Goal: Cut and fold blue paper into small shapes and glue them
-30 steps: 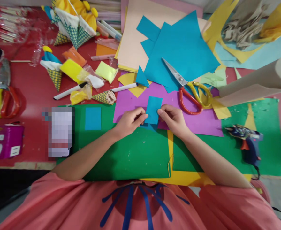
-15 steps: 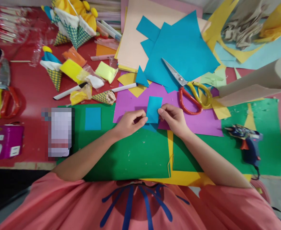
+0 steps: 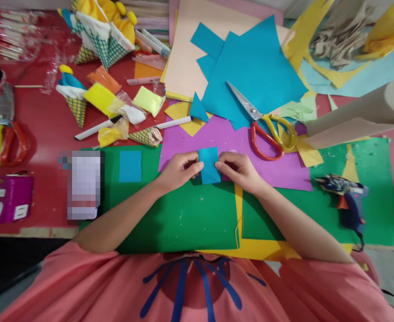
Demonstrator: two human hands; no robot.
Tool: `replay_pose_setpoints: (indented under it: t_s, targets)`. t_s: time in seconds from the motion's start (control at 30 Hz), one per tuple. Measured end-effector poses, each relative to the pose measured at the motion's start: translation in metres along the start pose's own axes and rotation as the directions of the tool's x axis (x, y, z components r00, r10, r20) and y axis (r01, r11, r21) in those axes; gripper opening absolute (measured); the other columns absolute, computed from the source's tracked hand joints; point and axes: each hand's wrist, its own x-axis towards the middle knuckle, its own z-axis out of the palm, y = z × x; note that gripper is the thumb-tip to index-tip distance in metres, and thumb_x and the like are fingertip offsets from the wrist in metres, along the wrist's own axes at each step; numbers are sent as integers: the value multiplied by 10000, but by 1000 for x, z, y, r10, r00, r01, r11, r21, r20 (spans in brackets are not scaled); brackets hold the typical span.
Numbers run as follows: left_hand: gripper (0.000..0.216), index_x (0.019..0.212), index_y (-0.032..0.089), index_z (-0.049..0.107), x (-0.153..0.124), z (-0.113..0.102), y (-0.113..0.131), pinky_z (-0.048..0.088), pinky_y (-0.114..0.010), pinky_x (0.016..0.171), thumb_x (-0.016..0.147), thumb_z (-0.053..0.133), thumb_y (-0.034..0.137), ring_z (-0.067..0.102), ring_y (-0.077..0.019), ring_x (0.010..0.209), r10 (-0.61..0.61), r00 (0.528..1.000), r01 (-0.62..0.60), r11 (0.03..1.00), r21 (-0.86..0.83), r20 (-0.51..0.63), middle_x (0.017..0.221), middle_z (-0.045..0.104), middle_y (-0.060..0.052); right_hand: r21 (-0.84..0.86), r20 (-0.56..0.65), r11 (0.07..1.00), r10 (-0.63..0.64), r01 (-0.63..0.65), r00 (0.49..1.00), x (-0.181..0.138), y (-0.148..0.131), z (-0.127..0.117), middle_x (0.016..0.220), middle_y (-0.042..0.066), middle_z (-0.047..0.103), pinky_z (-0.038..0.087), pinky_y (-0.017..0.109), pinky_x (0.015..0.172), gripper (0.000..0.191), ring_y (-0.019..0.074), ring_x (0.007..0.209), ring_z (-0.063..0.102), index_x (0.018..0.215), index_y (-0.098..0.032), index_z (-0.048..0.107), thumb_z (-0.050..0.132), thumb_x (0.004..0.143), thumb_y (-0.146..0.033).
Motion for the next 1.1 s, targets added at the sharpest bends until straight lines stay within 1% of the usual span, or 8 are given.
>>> replay_pose_setpoints:
  t_s: [0.07, 0.2, 0.4, 0.57, 0.67, 0.83, 1.0, 1.1]
  targets:
    - [289, 616, 174, 467, 0, 1, 1, 402, -181, 468, 848, 512, 340, 494, -68, 487, -4, 1000, 4, 1000, -31, -20, 536, 514, 40, -3, 7, 1000, -5, 5, 1000, 0, 1, 0, 621, -15, 517, 362, 233, 558, 288, 90, 568, 456, 678, -170, 533, 527, 915, -333]
    - [301, 574, 175, 462, 0, 2, 5, 394, -177, 453, 838, 509, 312, 477, -63, 465, 13, 999, -14, 1000, -19, -39, 509, 507, 40, -20, 25, 1000, -8, 8, 1000, 0, 1, 0, 606, -23, 487, 354, 235, 556, 293, 88, 558, 424, 674, -170, 527, 523, 916, -336]
    - [268, 592, 181, 476, 1, 1, 8, 407, -191, 476, 839, 491, 284, 486, -74, 492, 32, 985, -35, 999, -14, -172, 527, 514, 42, -7, 68, 1000, -23, 23, 997, 1, -1, -1, 603, -29, 454, 329, 234, 536, 304, 81, 544, 390, 654, -169, 502, 525, 914, -326]
    - [274, 626, 184, 481, 1, 0, 7, 398, -193, 479, 873, 479, 301, 486, -75, 501, 72, 982, -68, 997, 27, -173, 545, 515, 39, -2, 61, 1000, -31, 31, 998, 0, -2, 0, 606, -29, 463, 329, 232, 539, 297, 79, 547, 394, 659, -167, 510, 531, 911, -322]
    - [302, 630, 189, 444, 0, 2, 7, 371, -189, 476, 899, 478, 321, 444, -71, 499, 116, 974, -104, 992, 68, -194, 540, 467, 44, 5, 42, 1000, -15, 15, 999, 0, -1, 0, 611, -24, 480, 340, 233, 546, 289, 81, 553, 408, 673, -163, 531, 531, 911, -327]
    - [325, 676, 202, 409, -2, 3, 6, 320, -195, 447, 934, 449, 395, 383, -69, 471, 130, 971, -112, 989, 98, -199, 535, 400, 54, 35, 48, 999, 20, -21, 999, 0, -1, 1, 629, -17, 510, 353, 228, 543, 258, 82, 560, 433, 716, -155, 569, 555, 897, -340]
    - [372, 679, 204, 409, -1, 2, 6, 345, -196, 455, 921, 445, 484, 406, -72, 477, 126, 960, -101, 989, 112, -251, 542, 423, 48, 58, 67, 997, 39, -43, 997, 0, -3, -1, 631, -27, 497, 345, 225, 537, 238, 78, 557, 426, 722, -160, 554, 556, 892, -326]
    - [357, 698, 201, 441, -1, 3, 3, 392, -189, 483, 914, 463, 483, 458, -72, 501, 113, 964, -94, 991, 91, -239, 561, 468, 43, 81, 48, 995, 62, -66, 997, 0, -1, -1, 634, -27, 498, 350, 227, 549, 225, 80, 568, 434, 726, -159, 552, 576, 879, -322]
